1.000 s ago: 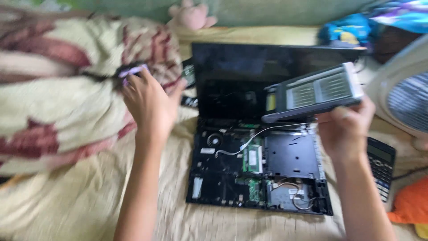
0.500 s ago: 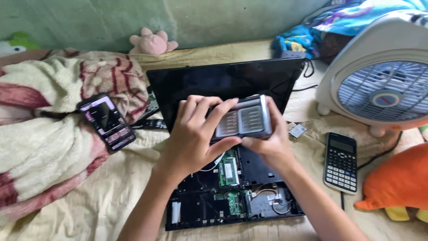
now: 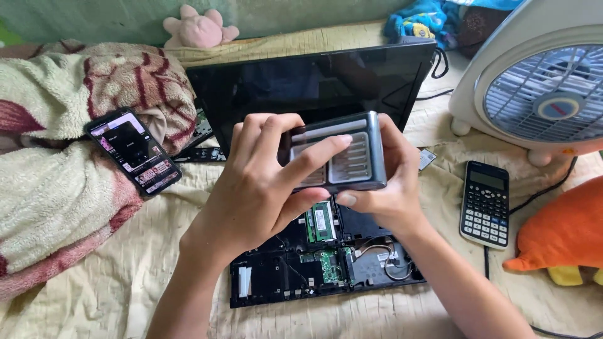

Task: Disassembling a laptop to access internal components, including removing the keyboard and bezel.

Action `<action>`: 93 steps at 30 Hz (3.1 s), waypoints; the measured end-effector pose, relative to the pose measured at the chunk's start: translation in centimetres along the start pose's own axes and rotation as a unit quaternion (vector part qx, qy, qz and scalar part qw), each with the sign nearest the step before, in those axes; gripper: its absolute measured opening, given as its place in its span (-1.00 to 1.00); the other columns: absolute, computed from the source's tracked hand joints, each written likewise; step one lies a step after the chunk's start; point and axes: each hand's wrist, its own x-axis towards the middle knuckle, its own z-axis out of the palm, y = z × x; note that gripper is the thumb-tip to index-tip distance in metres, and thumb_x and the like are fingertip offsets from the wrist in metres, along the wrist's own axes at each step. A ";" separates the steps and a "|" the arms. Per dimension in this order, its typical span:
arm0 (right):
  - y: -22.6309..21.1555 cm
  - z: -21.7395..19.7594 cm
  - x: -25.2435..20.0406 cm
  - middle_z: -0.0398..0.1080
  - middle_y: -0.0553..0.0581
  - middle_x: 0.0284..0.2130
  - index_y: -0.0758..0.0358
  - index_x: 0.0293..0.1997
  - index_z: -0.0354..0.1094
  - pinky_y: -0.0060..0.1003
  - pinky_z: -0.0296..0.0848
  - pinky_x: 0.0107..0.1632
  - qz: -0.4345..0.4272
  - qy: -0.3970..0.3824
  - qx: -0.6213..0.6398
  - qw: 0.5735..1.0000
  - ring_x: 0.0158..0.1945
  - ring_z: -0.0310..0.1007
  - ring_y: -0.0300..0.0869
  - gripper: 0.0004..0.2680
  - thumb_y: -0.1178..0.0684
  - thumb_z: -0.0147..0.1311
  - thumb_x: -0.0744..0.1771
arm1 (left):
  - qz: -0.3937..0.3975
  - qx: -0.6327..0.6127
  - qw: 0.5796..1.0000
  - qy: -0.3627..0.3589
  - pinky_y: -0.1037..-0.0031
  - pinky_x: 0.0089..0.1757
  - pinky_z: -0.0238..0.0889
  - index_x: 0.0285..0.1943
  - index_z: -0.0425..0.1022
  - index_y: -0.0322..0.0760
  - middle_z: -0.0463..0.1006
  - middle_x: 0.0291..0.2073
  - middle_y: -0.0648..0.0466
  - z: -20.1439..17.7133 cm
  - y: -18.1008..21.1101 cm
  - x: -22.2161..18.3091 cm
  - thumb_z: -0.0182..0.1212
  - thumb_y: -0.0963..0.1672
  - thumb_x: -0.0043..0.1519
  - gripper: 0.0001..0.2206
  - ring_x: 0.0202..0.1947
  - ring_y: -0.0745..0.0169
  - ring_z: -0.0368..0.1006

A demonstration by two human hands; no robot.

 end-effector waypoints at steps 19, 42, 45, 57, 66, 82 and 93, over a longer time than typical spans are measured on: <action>4.2 2.7 -1.4 0.44 0.28 -0.05 0.34 0.16 0.18 -0.25 0.69 0.04 -0.065 0.038 -0.100 0.992 -0.02 0.60 -0.03 -0.47 0.12 0.45 0.16 | -0.267 -0.188 0.937 -0.122 0.19 0.11 0.26 0.45 0.24 -0.35 0.40 0.34 -0.13 -1.3 2.0 0.7 -0.02 0.04 0.27 -0.40 0.27 -0.07 0.37; 6.3 1.7 -2.2 0.27 0.40 0.07 0.34 0.22 0.15 -0.33 0.69 -0.09 -0.221 -0.085 -0.244 0.940 0.08 0.46 0.02 -0.54 -0.07 0.28 0.30 | -0.155 -0.016 0.977 -0.147 0.44 -0.56 0.48 0.37 0.27 -0.53 0.59 -0.46 -0.04 -2.7 3.6 -1.1 0.17 -0.26 0.12 -0.45 -0.64 0.19 0.53; 5.3 2.3 -2.1 0.24 0.42 0.12 0.32 0.25 0.11 -0.28 0.73 -0.03 -0.198 -0.084 -0.179 0.960 0.17 0.43 0.05 -0.45 -0.05 0.40 0.24 | -0.182 -0.031 0.976 -0.119 0.51 -0.56 0.51 0.38 0.30 -0.49 0.57 -0.57 0.03 -4.5 2.7 -1.3 0.19 -0.28 0.14 -0.46 -0.69 0.32 0.49; 3.0 1.0 0.3 0.28 0.37 0.21 0.18 0.22 0.05 -0.05 0.36 0.42 -0.089 -0.107 -0.017 0.990 0.34 0.34 0.06 -0.47 0.03 0.37 0.23 | -0.306 -0.248 0.917 0.063 0.43 -0.40 0.63 0.46 0.08 -0.59 0.57 -0.34 -0.33 -9.1 -1.1 -2.4 -0.13 -0.21 0.42 -0.57 -0.33 -0.03 0.68; 0.5 -1.6 1.3 0.30 0.24 0.10 0.35 0.23 0.15 -0.29 0.66 0.08 -0.037 -0.102 -0.168 0.980 0.16 0.44 -0.09 -0.41 0.09 0.46 0.14 | -0.366 -0.432 0.812 0.144 0.52 -0.39 0.47 0.44 0.05 -0.18 0.58 0.01 -0.44 -8.7 -3.9 -3.1 -0.17 -0.15 0.38 -0.60 -0.29 -0.08 0.63; 1.1 -2.0 -0.2 0.34 0.41 0.14 0.53 0.24 0.14 -0.16 0.54 0.26 -0.216 -0.006 -0.230 0.949 0.17 0.46 0.03 -0.31 -0.01 0.52 0.10 | -0.244 -0.671 0.619 0.327 0.36 -0.40 0.38 0.13 0.45 -0.25 0.63 -0.05 -0.32 -3.2 -6.0 -2.9 -0.03 0.02 0.37 -0.66 -0.38 -0.08 0.55; 1.7 -2.4 -0.6 0.32 0.37 0.14 0.50 0.25 0.15 -0.13 0.51 0.28 -0.273 0.004 -0.254 0.928 0.18 0.44 0.04 -0.29 -0.08 0.55 0.12 | -0.150 -0.722 0.600 0.310 0.32 -0.36 0.38 0.10 0.54 -0.23 0.62 -0.10 -0.19 -1.5 -5.5 -2.3 -0.17 0.18 0.36 -0.45 -0.29 -0.08 0.53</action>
